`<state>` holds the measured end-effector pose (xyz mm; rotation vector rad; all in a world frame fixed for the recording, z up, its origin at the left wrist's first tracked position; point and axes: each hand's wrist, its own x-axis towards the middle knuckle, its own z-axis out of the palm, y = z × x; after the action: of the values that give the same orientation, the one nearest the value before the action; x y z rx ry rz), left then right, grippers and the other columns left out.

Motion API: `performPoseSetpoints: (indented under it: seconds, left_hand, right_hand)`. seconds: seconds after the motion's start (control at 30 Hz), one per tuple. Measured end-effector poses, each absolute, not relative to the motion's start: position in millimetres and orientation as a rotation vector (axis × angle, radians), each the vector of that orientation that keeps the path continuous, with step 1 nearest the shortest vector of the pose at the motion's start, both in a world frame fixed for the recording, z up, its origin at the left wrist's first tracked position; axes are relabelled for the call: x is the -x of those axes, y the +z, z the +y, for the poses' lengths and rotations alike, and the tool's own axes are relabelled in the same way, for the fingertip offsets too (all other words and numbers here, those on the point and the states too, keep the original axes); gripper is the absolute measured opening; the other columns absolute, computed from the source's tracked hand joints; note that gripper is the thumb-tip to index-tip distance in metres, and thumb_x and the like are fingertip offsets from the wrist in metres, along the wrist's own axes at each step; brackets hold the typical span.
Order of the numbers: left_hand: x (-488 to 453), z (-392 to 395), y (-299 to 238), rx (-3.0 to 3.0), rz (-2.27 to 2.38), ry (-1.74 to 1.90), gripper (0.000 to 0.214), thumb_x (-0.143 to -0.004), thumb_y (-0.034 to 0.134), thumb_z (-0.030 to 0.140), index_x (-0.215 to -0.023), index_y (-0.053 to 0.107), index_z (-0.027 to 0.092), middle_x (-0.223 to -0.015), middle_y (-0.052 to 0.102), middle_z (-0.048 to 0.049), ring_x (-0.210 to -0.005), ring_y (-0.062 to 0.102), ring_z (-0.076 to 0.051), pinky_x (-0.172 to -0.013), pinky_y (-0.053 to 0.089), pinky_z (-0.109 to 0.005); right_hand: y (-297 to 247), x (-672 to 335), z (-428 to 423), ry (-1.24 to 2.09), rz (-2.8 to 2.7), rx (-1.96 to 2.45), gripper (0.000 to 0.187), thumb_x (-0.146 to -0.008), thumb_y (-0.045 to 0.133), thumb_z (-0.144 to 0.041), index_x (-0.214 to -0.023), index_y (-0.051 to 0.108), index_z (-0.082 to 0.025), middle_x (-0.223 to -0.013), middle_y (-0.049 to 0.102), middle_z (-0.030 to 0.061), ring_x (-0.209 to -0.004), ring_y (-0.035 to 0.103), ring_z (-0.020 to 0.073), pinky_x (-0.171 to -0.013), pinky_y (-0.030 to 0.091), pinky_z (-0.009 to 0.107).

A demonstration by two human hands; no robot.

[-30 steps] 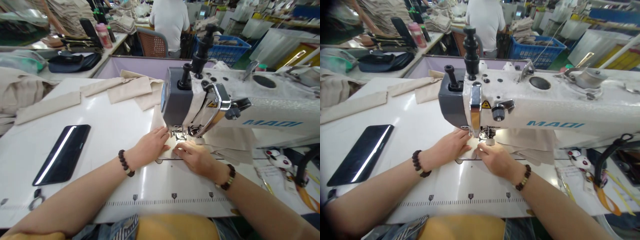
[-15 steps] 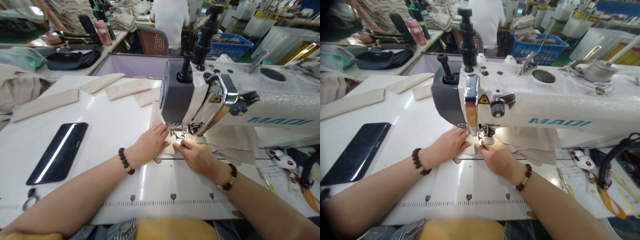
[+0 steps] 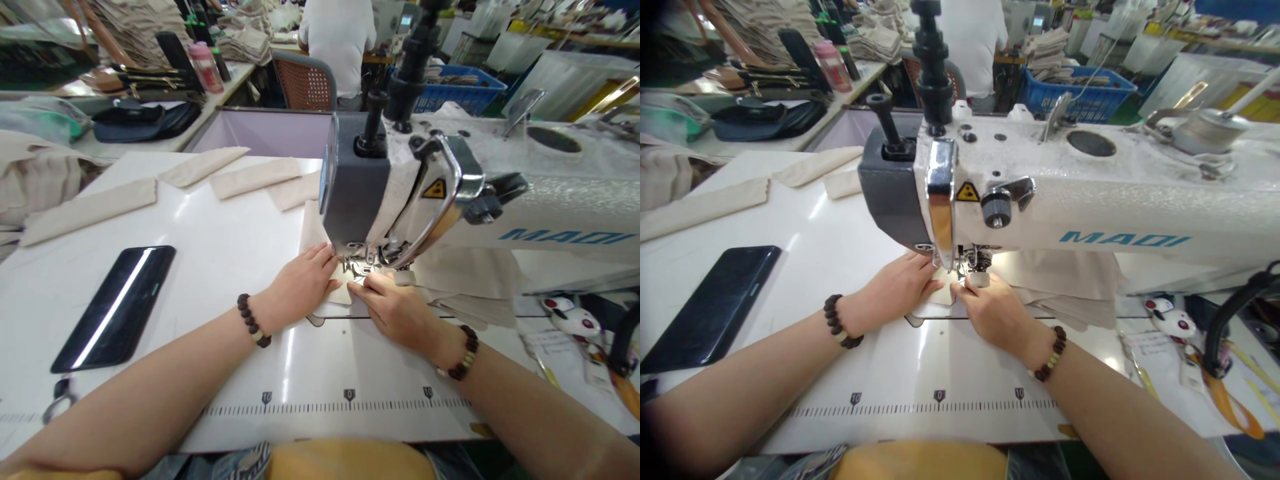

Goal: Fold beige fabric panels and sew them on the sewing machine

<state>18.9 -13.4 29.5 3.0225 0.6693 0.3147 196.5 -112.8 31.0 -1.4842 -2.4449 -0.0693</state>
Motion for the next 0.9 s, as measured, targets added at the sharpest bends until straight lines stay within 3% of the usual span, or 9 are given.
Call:
performPoseSetpoints:
  seconds: [0.23, 0.6, 0.73, 0.9]
  left_hand:
    - [-10.9, -29.1, 42.1, -2.998, 0.288, 0.108, 0.016, -0.089, 0.045, 0.016, -0.087, 0.06, 0.012, -0.092, 0.058, -0.007, -0.088, 0.054, -0.018, -0.081, 0.048, -0.031]
    - [-14.8, -22.5, 35.2, -3.005, 0.369, 0.194, 0.022, -0.092, 0.04, 0.014, -0.083, 0.059, 0.01, -0.092, 0.057, -0.0073, -0.092, 0.054, -0.017, -0.083, 0.048, -0.029]
    - [-19.8, -18.6, 34.3, -2.986, 0.432, 0.227, 0.019, -0.092, 0.041, 0.016, -0.09, 0.058, 0.009, -0.097, 0.057, -0.0076, -0.099, 0.053, -0.017, -0.091, 0.045, -0.03]
    - [-21.7, -15.4, 37.2, -2.99, 0.5, 0.233, 0.016, -0.089, 0.047, 0.018, -0.097, 0.057, 0.008, -0.096, 0.057, -0.008, -0.097, 0.054, -0.018, -0.088, 0.047, -0.031]
  right_hand:
    - [28.0, -202.0, -115.1, 0.001, -2.517, 1.247, 0.029, -0.088, 0.033, -0.012, -0.095, 0.061, -0.012, -0.07, 0.053, 0.0044, -0.063, 0.045, 0.0167, -0.059, 0.033, 0.03]
    - [30.0, -195.7, -110.8, -0.065, -2.426, 1.49, 0.027, -0.083, 0.042, -0.008, -0.104, 0.059, -0.011, -0.08, 0.058, 0.0074, -0.071, 0.051, 0.0163, -0.057, 0.036, 0.026]
    - [30.2, -193.8, -108.9, -0.108, -2.417, 1.557, 0.03, -0.08, 0.045, -0.007, -0.108, 0.058, -0.01, -0.081, 0.059, 0.0075, -0.07, 0.051, 0.016, -0.057, 0.037, 0.025]
    - [29.1, -193.5, -108.8, -0.081, -2.402, 1.599, 0.028, -0.082, 0.045, -0.008, -0.106, 0.058, -0.013, -0.084, 0.06, 0.0076, -0.075, 0.053, 0.017, -0.06, 0.038, 0.025]
